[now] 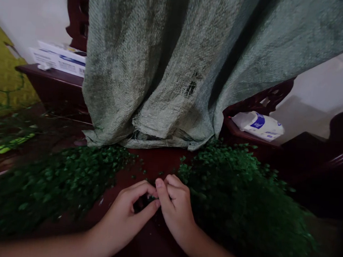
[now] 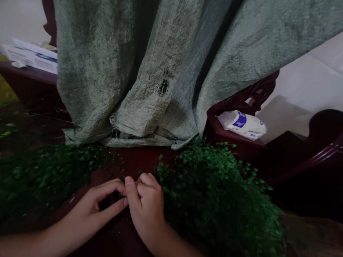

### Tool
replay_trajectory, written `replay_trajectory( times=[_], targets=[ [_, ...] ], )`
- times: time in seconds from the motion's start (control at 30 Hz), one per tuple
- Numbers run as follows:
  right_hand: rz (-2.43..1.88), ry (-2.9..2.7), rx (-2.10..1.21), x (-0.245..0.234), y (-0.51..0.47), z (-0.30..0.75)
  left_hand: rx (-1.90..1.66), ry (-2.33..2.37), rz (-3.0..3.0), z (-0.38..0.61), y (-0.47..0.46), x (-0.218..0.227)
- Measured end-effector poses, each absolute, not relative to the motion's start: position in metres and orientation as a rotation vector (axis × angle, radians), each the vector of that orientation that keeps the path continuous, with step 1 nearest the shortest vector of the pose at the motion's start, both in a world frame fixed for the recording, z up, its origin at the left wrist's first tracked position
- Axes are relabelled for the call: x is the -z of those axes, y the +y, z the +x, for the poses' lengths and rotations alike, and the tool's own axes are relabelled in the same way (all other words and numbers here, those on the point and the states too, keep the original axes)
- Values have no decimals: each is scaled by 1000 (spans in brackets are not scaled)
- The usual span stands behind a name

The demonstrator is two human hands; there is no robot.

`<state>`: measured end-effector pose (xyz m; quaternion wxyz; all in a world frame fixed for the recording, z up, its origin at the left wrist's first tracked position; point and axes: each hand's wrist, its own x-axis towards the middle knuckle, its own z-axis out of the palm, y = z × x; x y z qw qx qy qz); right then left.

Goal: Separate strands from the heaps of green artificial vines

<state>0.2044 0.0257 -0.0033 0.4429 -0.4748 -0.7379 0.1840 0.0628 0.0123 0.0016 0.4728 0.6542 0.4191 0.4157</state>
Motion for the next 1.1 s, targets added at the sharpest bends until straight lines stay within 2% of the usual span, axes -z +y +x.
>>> replay_trajectory(
  times=[0.27, 0.53, 1.1],
  targets=[
    [-1111, -1786, -564, -5, 22, 205, -1032, 1060, 1450, 62, 12, -3],
    [-955, -1839, -527, -9, 21, 203, -1080, 1045, 1284, 62, 12, -4],
    [-1133, -1892, -462, -1, 23, 203, -1106, 1117, 1375, 62, 14, 0]
  ],
)
